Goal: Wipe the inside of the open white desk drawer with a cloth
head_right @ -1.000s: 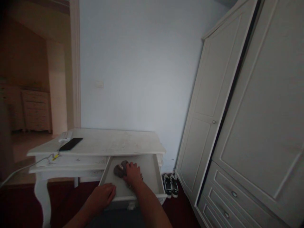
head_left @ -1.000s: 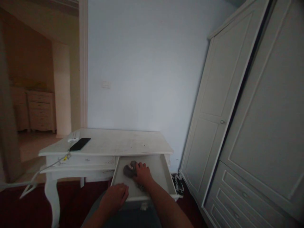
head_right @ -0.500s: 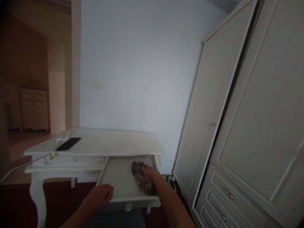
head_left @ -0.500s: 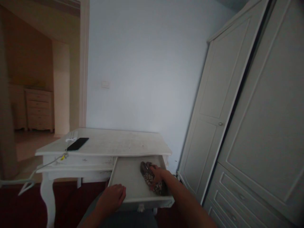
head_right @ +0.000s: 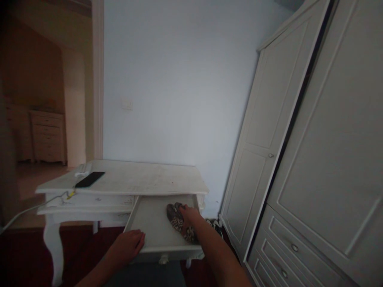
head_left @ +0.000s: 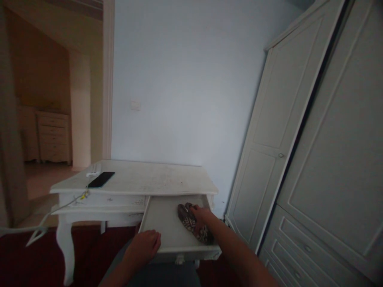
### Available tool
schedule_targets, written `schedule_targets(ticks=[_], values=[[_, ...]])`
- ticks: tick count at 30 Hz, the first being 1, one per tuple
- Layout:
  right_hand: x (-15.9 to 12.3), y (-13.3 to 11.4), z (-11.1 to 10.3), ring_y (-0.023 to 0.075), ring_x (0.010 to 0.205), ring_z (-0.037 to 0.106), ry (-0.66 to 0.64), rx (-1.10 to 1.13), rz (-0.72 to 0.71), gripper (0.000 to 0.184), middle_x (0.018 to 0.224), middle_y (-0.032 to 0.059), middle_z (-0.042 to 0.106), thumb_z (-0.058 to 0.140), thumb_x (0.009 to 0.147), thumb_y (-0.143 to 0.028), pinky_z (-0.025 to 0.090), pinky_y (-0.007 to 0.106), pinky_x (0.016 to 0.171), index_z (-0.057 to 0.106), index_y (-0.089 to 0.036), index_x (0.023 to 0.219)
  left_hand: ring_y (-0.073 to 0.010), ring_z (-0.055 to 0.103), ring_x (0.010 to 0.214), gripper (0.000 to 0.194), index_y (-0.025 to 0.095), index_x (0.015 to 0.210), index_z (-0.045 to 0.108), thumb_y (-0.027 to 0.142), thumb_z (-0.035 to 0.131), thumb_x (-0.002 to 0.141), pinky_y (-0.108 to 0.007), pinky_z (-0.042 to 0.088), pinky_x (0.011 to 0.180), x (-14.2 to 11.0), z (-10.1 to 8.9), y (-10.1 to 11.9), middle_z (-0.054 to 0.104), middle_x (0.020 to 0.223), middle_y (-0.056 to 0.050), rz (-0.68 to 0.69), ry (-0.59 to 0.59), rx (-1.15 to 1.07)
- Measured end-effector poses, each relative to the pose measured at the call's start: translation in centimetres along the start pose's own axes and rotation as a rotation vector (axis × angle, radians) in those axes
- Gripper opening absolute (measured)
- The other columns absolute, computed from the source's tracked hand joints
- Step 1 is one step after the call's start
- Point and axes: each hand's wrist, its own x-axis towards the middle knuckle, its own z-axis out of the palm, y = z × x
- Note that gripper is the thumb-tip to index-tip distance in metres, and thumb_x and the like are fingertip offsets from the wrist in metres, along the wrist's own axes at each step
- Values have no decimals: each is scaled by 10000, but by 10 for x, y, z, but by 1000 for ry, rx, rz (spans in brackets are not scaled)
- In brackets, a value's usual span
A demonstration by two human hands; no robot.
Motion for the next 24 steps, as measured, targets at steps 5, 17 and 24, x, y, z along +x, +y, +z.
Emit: schedule_targets(ticks=[5, 17, 24], values=[[-5, -6, -10, 596, 1526, 202, 41, -164, -89, 1453, 1770, 162, 38, 993, 510, -476, 341, 777, 1106, 132, -437, 1681, -266, 753, 998, 470, 181, 1013, 759, 247, 296, 1060, -401, 558, 905, -1, -9, 4, 786, 1016, -113, -15, -33, -7], [-22, 7, 15, 493, 1367, 507, -4, -218, -187, 1286, 1680, 184, 283, 948, 534, -288, 522, 601, 985, 286, -426, 1628, -267, 752, 1036, 475, 187, 1040, 754, 274, 288, 1065, -392, 555, 925, 0, -16, 7, 788, 1037, -116, -44, -101, 9], [-22, -2, 14, 429, 1230, 618, 179, 36, 34, 965, 1485, 155, 528, 888, 620, -377, 514, 543, 992, 507, -354, 1507, -254, 756, 983, 475, 195, 985, 755, 259, 291, 1059, -384, 559, 902, 1, -12, 7, 789, 991, -111, -40, -53, -7]])
